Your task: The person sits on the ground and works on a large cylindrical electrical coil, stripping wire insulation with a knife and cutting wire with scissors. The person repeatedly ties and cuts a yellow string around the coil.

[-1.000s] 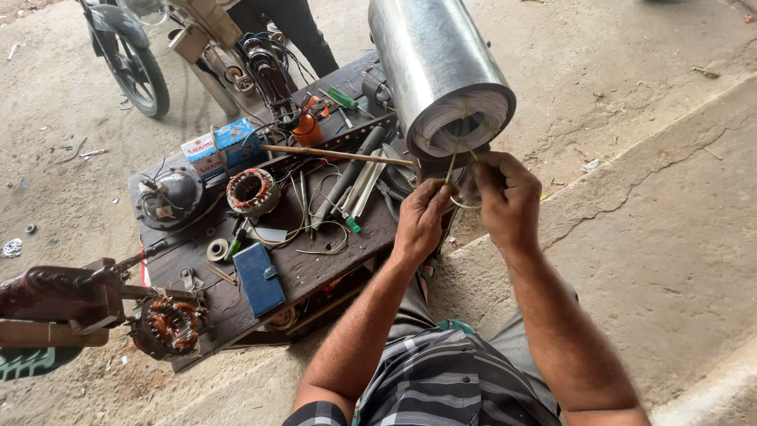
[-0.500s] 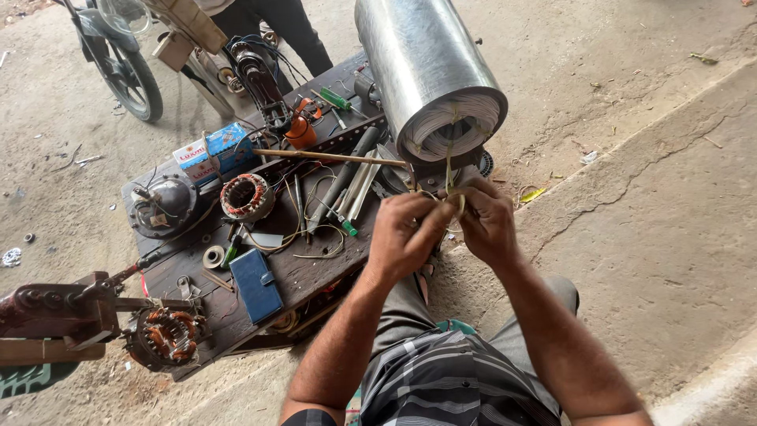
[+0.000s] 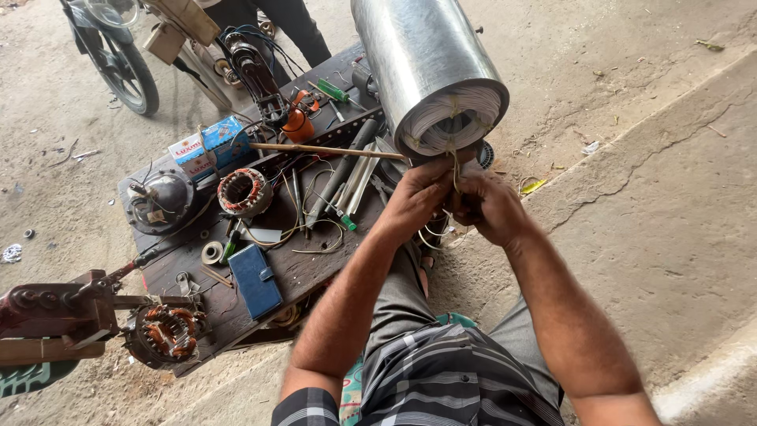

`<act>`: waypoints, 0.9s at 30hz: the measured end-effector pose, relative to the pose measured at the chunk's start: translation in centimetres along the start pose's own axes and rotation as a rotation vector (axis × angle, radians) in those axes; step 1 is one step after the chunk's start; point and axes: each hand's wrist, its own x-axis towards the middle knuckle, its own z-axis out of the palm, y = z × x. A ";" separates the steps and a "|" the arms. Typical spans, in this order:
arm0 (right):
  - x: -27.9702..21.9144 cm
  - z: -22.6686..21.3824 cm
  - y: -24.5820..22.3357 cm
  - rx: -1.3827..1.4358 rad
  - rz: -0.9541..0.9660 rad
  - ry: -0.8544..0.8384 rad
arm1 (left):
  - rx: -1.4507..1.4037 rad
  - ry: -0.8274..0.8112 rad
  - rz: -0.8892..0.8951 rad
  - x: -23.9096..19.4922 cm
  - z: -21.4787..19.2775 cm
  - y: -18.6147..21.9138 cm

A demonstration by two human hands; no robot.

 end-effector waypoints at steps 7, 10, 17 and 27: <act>-0.9 1.1 0.4 -0.149 -0.139 0.027 | 0.179 -0.112 0.119 0.5 -1.4 0.2; -2.6 2.4 2.2 -0.534 -0.651 0.164 | 0.462 0.158 0.294 -1.5 -0.1 -1.0; -4.8 1.6 4.7 -0.707 -0.982 0.331 | 0.012 0.258 0.441 -5.4 1.8 -1.8; 3.0 -3.7 3.3 -0.972 -1.061 0.418 | 0.075 0.219 0.605 -1.9 0.0 3.9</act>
